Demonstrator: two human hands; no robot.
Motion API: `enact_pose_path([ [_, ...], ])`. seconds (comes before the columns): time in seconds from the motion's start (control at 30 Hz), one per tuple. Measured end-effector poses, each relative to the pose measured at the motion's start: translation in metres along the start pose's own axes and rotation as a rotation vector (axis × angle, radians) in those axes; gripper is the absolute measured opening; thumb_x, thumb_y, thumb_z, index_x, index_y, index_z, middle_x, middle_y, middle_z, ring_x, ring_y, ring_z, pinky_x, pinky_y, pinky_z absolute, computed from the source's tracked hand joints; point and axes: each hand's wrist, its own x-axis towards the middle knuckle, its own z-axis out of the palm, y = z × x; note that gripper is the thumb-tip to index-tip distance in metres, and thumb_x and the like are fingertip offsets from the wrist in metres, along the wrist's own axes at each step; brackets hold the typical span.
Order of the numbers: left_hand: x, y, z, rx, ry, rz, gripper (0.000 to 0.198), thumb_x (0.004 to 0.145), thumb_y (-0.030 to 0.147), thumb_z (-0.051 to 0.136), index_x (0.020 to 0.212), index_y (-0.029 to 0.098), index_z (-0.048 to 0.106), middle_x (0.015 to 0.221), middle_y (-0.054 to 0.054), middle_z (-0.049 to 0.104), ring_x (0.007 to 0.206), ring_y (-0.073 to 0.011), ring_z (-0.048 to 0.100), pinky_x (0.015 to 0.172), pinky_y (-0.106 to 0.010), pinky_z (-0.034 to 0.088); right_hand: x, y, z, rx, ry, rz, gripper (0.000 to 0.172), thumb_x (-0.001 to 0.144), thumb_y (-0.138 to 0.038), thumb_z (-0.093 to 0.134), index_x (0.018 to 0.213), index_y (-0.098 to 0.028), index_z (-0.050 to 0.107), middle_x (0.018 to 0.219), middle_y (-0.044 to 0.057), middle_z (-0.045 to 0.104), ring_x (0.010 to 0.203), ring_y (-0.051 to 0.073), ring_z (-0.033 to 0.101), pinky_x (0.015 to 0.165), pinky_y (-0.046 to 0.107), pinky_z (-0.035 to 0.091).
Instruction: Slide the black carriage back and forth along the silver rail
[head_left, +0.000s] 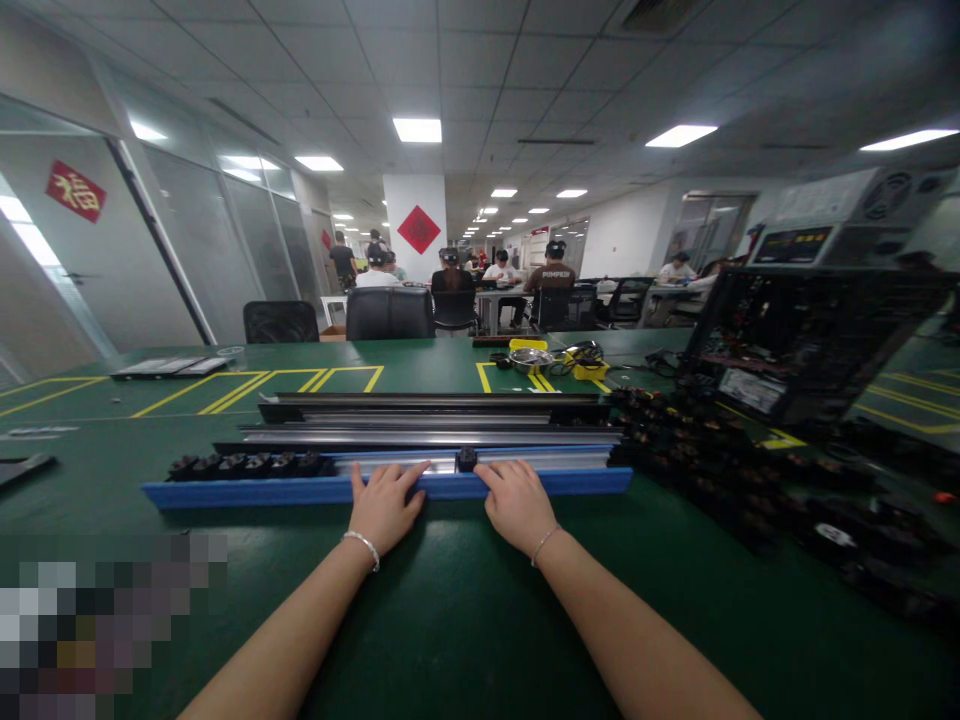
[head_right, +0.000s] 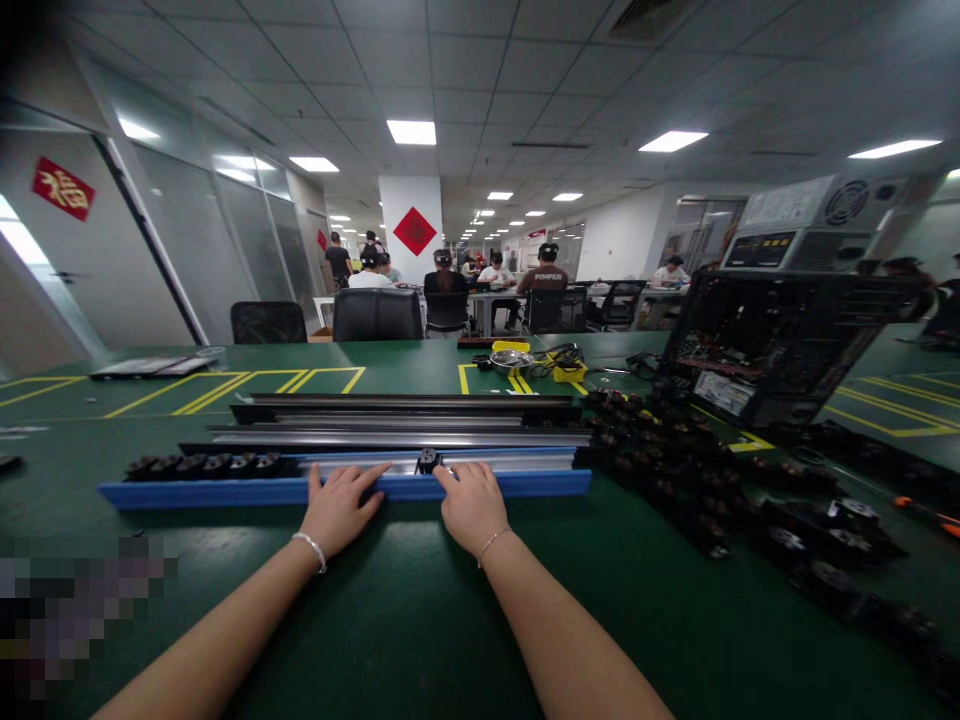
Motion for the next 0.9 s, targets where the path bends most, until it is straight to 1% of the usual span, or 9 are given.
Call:
enact_pose_path([
  [0.2,0.0000,0.0001,-0.0001,-0.008,0.000,0.000,0.042,0.083,0.037,0.044,0.125,0.039,0.046,0.096,-0.002,0.061,0.104,-0.0236,0.050,0.102,-0.062,0.004,-0.0011,0.0023,0.0005,0.003,0.021,0.011,0.040,0.079,-0.017,0.043,0.115,-0.028,0.054,0.108,0.004,0.061,0.102,0.018,0.049,0.098,0.035,0.023],
  [0.9,0.0000,-0.0011,-0.0003,-0.011,-0.009,0.005,0.044,0.082,0.035,0.044,0.126,0.038,0.045,0.096,-0.002,0.061,0.104,-0.0234,0.050,0.102,-0.062,0.003,-0.0012,0.0069,-0.0016,-0.037,0.009,0.036,0.037,0.078,-0.017,0.043,0.112,-0.026,0.055,0.102,0.005,0.062,0.097,0.017,0.050,0.094,0.033,0.026],
])
